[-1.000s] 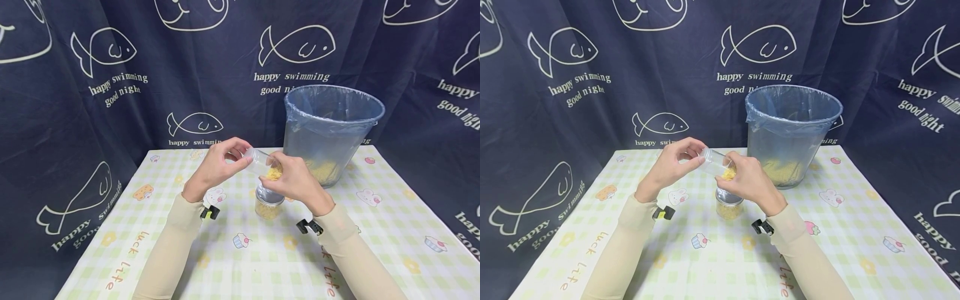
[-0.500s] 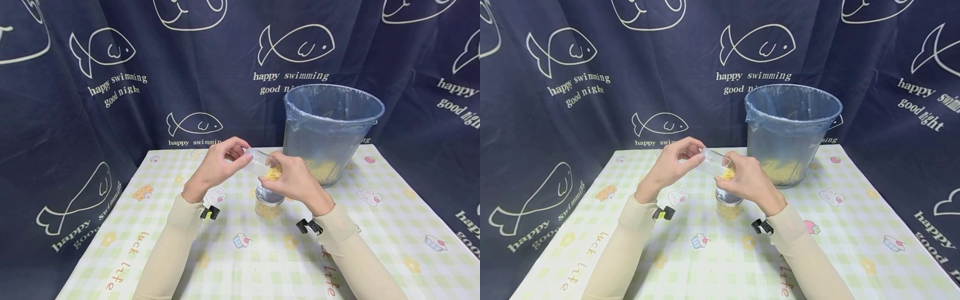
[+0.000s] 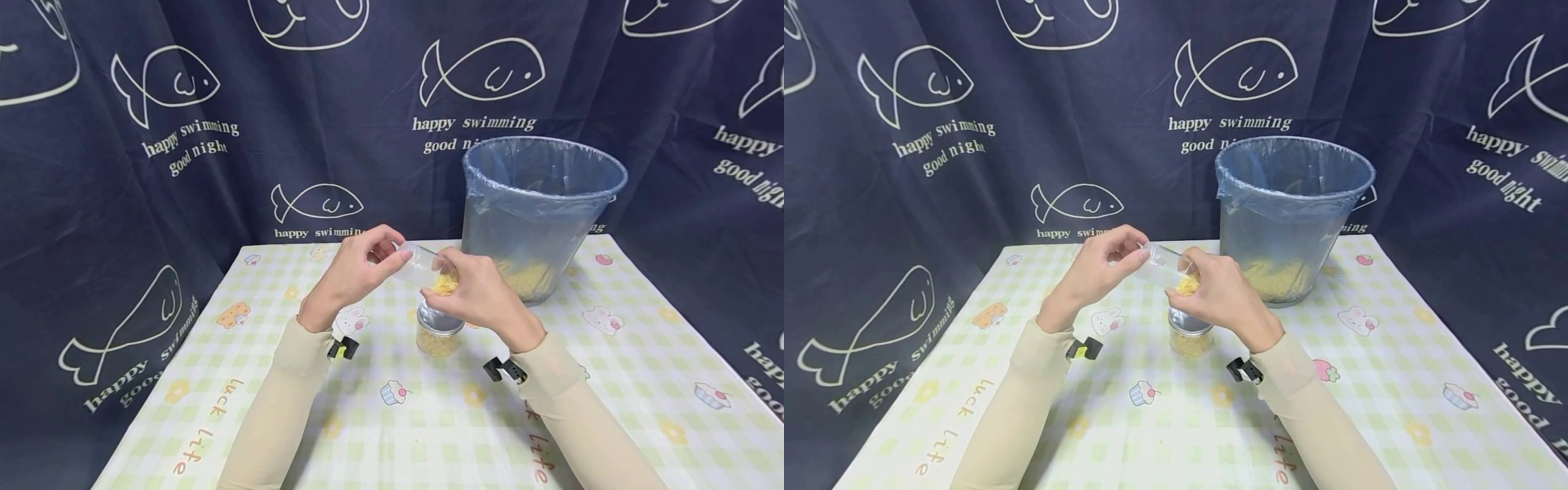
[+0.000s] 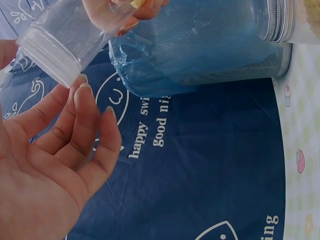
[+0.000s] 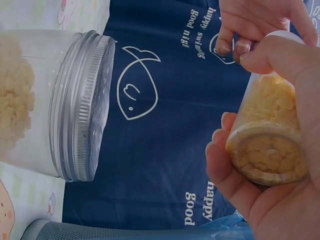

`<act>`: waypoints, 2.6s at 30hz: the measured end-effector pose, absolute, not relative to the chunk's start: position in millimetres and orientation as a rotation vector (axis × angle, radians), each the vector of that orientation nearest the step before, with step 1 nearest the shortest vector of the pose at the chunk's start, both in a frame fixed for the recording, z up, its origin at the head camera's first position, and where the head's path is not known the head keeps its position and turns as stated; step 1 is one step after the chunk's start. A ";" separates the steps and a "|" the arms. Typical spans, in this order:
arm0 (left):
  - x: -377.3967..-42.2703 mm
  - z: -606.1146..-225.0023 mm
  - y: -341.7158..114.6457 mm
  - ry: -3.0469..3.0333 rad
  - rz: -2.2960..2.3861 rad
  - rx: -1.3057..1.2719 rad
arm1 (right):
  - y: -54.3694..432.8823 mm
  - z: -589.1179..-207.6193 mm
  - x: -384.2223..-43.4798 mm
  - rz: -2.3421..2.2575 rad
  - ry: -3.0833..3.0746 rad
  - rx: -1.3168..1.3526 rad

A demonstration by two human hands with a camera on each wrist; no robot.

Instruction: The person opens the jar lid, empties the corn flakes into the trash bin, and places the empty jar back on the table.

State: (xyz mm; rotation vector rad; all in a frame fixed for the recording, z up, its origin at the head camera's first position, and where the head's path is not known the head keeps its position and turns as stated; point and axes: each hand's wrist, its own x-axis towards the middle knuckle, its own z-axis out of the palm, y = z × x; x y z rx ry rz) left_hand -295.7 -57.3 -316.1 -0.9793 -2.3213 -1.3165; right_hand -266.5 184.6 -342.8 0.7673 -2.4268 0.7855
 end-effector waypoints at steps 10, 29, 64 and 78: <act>-294.3 -313.6 -60.5 -2.267 -1.342 -1.046 | 184.8 -342.0 -266.5 0.790 -2.412 0.779; -293.2 -311.4 -65.1 -2.208 -1.392 -1.221 | 187.6 -340.7 -266.5 0.802 -2.458 0.735; -293.8 -313.7 -65.1 -2.220 -1.326 -1.270 | 188.4 -342.0 -267.8 0.802 -2.494 0.735; -294.1 -313.4 -65.5 -2.253 -1.331 -1.226 | 187.9 -340.9 -267.0 0.800 -2.503 0.730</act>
